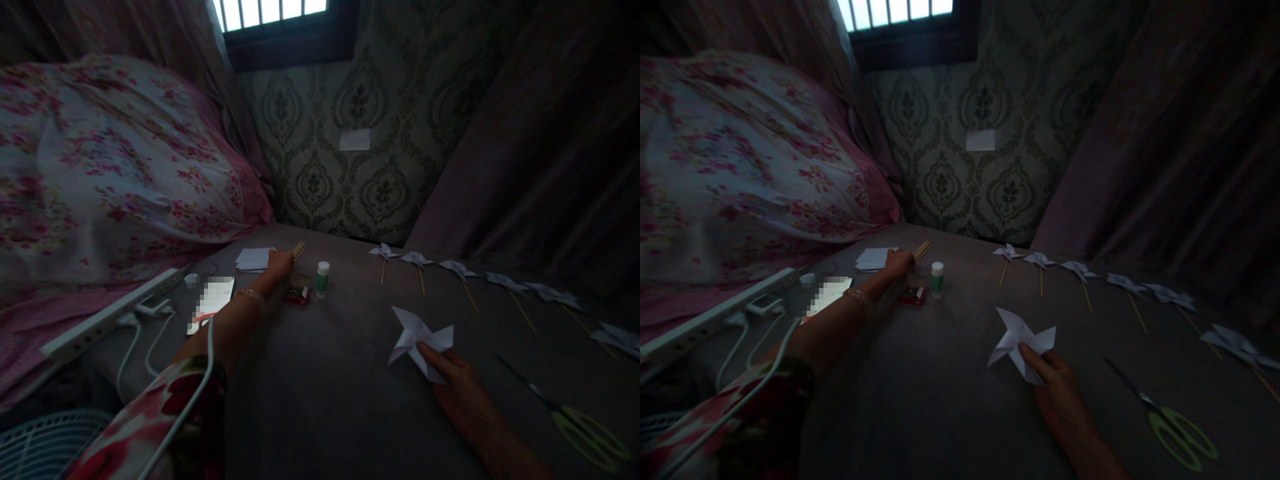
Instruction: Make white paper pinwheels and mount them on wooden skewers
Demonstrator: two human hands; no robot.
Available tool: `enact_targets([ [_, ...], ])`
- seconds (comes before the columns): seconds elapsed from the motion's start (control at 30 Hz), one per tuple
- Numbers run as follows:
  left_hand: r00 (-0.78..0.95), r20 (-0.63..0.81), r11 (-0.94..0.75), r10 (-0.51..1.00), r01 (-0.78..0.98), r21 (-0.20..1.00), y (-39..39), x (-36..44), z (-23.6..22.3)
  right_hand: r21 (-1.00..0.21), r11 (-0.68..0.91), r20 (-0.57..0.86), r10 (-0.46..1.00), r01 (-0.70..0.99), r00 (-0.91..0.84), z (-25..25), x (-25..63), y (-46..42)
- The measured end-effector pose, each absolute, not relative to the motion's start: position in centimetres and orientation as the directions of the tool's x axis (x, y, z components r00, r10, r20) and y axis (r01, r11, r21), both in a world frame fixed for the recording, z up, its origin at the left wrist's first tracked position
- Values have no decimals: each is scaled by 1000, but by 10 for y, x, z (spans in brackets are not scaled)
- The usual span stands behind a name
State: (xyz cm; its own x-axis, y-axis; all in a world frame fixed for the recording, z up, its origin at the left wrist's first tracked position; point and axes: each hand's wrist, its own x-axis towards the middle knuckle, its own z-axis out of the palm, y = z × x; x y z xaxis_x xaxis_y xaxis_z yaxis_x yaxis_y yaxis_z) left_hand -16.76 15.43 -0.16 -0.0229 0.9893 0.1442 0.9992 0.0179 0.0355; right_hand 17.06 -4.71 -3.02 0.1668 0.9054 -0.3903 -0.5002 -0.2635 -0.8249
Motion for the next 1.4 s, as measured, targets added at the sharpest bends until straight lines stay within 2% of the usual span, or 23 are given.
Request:
enact_targets([
  [0.2, -72, 112, 60, 991, 993, 102, 158, -172, -2, -829, -272, -396, 903, -488, 168, -26, 169, -48],
  [0.37, -166, 93, 140, 982, 962, 234, 166, -170, -4, -828, -284, -399, 904, -483, 154, -23, 167, -49],
  [0.6, -419, 107, 299, 902, 783, 545, 156, -175, 12, -834, -237, -342, 930, -498, 131, -30, 169, -47],
  [0.77, -478, 152, 168, 865, 562, 810, 129, -174, 29, -840, -209, -304, 946, -501, 116, -30, 169, -46],
  [0.9, -440, 194, -29, 877, 355, 934, 101, -154, 35, -846, -176, -266, 958, -504, 112, -29, 168, -46],
  [1.1, -283, 235, -214, 930, 104, 971, 55, -105, 39, -827, -163, -259, 960, -538, 108, -22, 170, -44],
  [1.23, -104, 134, -146, 985, -113, 983, 30, -69, 34, -800, -113, -219, 969, -589, 113, -10, 177, -42],
  [1.4, 113, 13, 7, 994, -173, 985, 10, -31, 15, -771, -3, -137, 977, -637, 162, 3, 191, -40],
])
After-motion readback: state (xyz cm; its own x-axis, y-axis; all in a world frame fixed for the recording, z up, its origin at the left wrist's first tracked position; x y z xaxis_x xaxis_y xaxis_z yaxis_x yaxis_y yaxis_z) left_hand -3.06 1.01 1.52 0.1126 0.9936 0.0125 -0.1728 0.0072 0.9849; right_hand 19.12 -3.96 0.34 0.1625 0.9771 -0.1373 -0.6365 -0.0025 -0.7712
